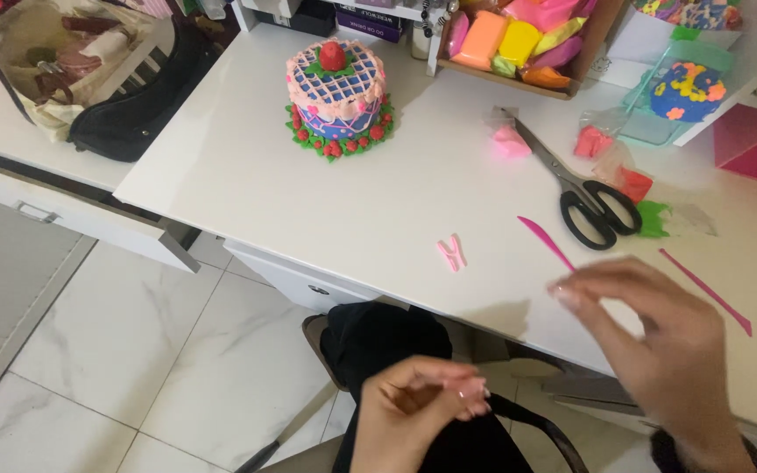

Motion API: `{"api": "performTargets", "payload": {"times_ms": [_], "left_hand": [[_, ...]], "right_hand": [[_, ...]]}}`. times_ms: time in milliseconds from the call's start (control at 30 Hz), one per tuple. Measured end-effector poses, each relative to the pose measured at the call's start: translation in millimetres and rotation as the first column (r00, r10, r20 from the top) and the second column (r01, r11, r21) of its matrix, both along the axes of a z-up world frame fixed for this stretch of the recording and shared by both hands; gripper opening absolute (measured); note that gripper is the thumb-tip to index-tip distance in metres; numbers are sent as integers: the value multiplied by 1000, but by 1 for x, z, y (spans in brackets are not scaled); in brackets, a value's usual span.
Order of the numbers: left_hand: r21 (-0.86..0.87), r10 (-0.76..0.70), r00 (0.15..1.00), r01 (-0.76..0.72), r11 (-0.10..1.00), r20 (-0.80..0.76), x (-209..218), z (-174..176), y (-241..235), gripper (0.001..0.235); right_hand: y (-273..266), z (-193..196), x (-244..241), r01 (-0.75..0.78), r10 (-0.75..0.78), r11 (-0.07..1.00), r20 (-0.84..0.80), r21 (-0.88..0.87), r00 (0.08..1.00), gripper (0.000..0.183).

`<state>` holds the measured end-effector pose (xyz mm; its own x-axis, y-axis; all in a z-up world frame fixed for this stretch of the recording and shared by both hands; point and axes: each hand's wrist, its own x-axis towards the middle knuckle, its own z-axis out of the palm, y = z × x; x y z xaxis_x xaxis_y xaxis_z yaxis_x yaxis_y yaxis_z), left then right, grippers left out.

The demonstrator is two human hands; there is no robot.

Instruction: The person shapes small pieces of pink clay into decorative elements on a white table. They use their fingers to roll and pinch the clay, then use a pink sculpting tool to refine the shapes. A decorated cake sits nearby on the table.

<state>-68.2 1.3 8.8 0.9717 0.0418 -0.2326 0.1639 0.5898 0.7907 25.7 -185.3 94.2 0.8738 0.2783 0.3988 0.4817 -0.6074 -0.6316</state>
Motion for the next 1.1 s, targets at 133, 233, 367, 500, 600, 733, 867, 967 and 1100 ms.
{"api": "performTargets", "payload": {"times_ms": [133, 233, 367, 500, 600, 733, 867, 967, 1100], "left_hand": [[212, 166, 985, -171, 962, 44, 29, 15, 14, 10], [613, 259, 940, -342, 712, 224, 68, 21, 35, 12], [796, 187, 910, -414, 443, 369, 130, 7, 60, 15], [850, -13, 858, -507, 143, 514, 168, -16, 69, 13], [818, -28, 824, -558, 142, 566, 164, -17, 70, 14], [814, -7, 825, -557, 168, 566, 160, -17, 69, 13], [814, 28, 843, -526, 246, 537, 154, -8, 66, 13], [754, 107, 904, -406, 517, 414, 145, 7, 59, 13], [343, 107, 938, -225, 912, 331, 135, 12, 52, 15]], "right_hand": [[4, -33, 38, 42, -40, 999, -49, 29, 998, 10], [10, -51, 57, 62, -59, 998, -169, 11, 984, 14], [15, -67, 67, 59, -60, 995, -3, -76, 998, 7], [18, -72, 64, 124, 13, 950, 434, -287, 901, 5], [20, -58, 54, 81, 154, 909, 510, -409, 846, 8], [10, -72, 41, 204, 85, 845, 500, -495, 862, 27], [12, -74, 44, 158, 51, 900, 458, -406, 887, 23], [16, -72, 57, 72, 52, 951, 386, -299, 921, 12], [27, -71, 57, 77, -48, 991, 247, -109, 968, 10]]}}
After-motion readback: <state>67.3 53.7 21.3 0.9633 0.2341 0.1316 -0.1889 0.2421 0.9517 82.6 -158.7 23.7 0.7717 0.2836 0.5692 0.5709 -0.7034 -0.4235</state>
